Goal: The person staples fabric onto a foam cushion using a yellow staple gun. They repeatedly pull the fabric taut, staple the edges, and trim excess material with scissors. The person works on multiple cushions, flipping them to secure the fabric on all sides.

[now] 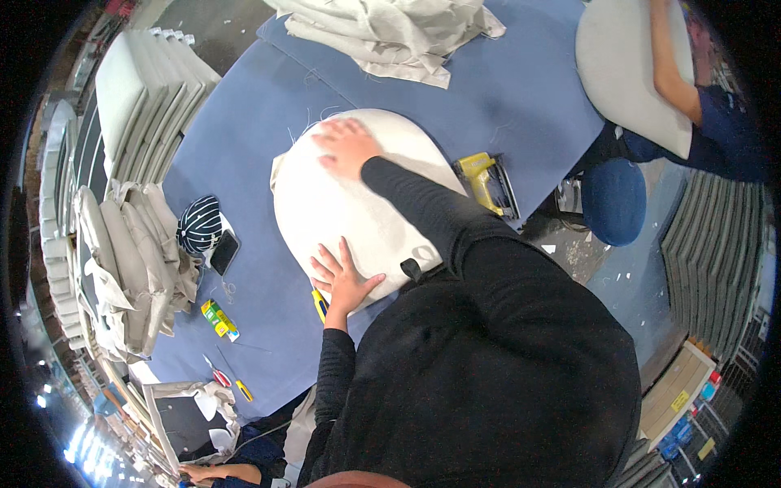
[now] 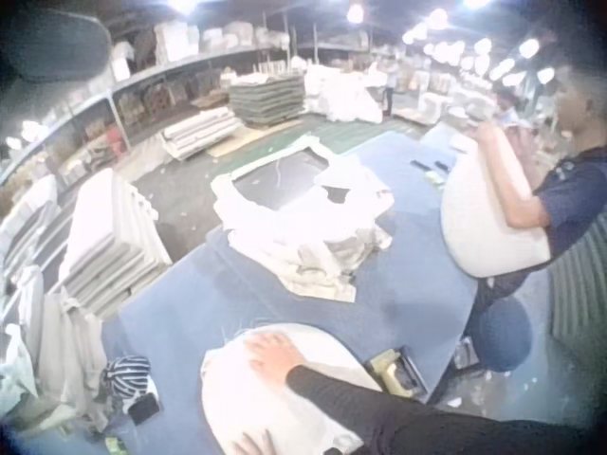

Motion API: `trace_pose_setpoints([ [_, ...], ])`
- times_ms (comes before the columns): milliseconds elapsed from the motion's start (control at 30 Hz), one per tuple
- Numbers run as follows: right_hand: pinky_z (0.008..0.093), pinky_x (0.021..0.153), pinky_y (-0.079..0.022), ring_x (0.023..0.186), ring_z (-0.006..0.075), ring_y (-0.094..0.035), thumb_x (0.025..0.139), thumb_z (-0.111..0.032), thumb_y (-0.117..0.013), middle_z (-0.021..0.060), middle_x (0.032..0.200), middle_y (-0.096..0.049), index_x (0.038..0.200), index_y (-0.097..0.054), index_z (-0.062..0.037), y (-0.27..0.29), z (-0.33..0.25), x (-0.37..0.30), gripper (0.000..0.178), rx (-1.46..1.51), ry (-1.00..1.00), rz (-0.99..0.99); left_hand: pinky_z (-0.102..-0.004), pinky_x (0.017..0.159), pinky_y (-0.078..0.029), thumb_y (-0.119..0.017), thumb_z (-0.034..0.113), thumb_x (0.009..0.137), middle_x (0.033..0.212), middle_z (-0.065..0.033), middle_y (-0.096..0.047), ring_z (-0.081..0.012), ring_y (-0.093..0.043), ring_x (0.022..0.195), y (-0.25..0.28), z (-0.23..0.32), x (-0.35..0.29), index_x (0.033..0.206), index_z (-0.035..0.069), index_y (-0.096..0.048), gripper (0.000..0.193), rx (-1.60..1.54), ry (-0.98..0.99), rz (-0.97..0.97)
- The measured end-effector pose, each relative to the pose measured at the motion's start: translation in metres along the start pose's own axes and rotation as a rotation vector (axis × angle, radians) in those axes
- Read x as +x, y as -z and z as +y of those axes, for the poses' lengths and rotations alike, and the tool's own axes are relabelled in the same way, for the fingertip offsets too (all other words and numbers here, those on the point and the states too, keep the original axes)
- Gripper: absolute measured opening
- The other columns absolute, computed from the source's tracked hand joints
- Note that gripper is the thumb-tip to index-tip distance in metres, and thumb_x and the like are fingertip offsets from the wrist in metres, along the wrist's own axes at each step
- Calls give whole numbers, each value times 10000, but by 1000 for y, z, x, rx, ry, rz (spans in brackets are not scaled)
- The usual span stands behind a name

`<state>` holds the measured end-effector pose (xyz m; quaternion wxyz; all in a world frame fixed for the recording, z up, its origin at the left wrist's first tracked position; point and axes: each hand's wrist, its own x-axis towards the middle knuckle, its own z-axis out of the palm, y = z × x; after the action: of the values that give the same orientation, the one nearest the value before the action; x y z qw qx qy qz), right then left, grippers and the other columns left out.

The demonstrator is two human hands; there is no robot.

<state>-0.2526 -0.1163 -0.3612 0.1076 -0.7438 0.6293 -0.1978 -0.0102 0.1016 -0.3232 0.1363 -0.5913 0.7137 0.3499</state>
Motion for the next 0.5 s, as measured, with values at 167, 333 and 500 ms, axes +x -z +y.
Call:
trace_pose_setpoints([
  [167,463,1120,-530,1357,339,-672,1009,-282,-710,135,1484,-710,1390,-748,-157,111,68,-66,403,353,-644,-129,-871,1182,98,-931,742,734,1796,-354,267,-648,304,1600,-1,3,-3,1822,229,-43,1495,-15,13,87],
  [333,514,1134,-497,1374,384,-622,947,-287,-797,132,1524,-653,1394,-735,-185,116,131,-216,463,87,-429,368,-823,1235,96,-931,744,708,1851,-282,170,-582,229,1660,-5,6,-6,1822,283,-123,1452,-7,-14,197],
  [500,646,1270,-296,1564,357,-444,937,-359,-831,129,1737,-438,1563,-627,-240,100,119,-312,669,-48,-516,280,-842,1236,59,-907,701,773,1879,-224,98,-538,185,1689,-9,4,-15,1819,281,-150,1357,-45,17,228],
])
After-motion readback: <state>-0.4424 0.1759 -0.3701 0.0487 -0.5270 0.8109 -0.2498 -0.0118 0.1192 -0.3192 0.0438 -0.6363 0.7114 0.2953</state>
